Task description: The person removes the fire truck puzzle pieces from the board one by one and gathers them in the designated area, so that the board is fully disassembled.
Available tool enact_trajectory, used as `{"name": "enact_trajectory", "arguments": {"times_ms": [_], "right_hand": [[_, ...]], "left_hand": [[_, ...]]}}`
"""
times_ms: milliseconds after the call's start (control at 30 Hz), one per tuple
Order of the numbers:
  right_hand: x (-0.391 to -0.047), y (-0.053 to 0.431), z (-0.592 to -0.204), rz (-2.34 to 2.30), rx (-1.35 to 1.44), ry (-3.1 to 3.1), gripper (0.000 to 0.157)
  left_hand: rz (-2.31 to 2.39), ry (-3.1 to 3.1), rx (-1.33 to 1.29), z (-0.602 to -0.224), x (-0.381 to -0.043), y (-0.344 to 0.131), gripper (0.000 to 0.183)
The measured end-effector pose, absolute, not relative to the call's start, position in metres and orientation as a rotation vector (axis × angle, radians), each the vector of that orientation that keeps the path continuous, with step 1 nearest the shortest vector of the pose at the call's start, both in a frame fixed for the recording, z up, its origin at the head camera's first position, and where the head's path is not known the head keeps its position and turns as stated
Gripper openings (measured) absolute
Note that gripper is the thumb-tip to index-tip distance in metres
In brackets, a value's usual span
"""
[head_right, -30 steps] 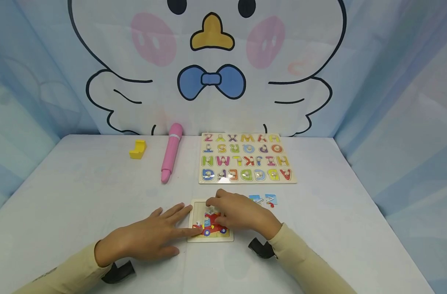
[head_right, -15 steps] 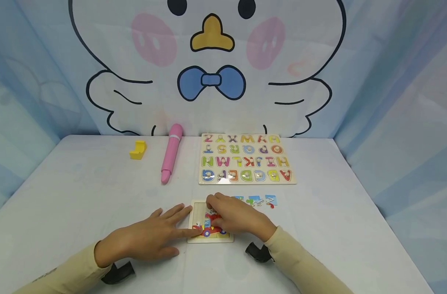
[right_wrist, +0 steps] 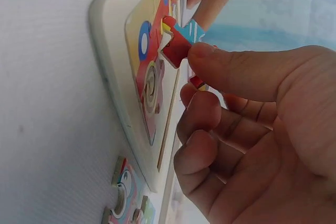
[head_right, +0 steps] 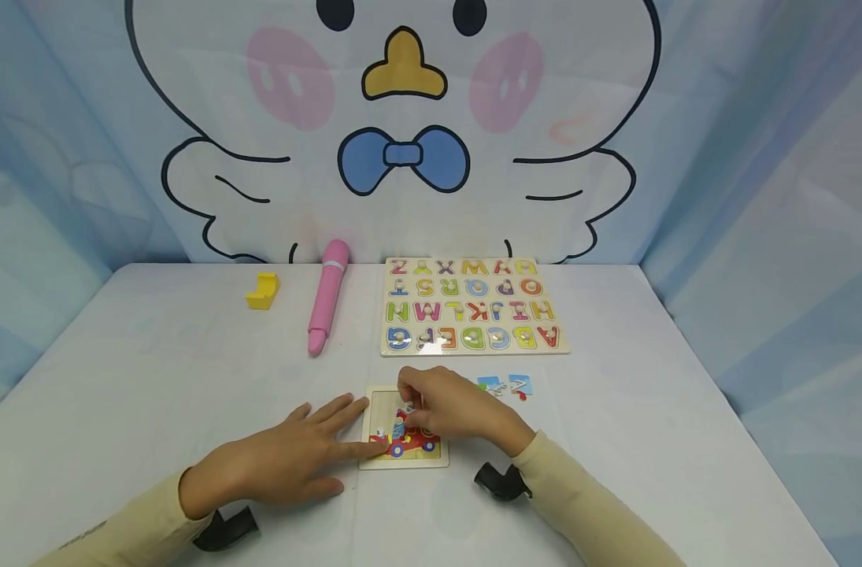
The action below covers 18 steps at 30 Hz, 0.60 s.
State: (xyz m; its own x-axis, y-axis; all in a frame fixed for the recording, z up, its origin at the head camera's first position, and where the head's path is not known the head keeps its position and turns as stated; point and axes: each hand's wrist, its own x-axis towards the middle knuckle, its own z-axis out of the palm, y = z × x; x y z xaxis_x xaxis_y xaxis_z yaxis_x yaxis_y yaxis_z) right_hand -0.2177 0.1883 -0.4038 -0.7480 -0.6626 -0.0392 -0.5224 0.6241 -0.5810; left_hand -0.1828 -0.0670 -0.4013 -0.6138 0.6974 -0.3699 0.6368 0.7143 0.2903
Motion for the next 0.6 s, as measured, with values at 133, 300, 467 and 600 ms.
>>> {"name": "enact_trajectory", "arguments": {"times_ms": [133,300,467,600], "right_hand": [[-0.220,0.190,-0.404,-0.860,-0.997,2.563,0.025],[-0.224,0.194,-0.399,-0.927,-1.030,2.516,0.025],[-0.226,0.213,-0.379,-0.922,-0.972,2.551,0.023],[-0.228,0.244,-0.360,-0.923,-0.851,2.622,0.023]], "left_hand": [[0.183,2.459,1.021,-0.402,-0.183,-0.069,0.064],[0.185,2.461,1.019,-0.401,-0.182,-0.070,0.064],[0.197,2.462,1.023,-0.401,-0.182,-0.072,0.064],[0.202,2.459,1.012,-0.402,-0.183,-0.069,0.065]]}}
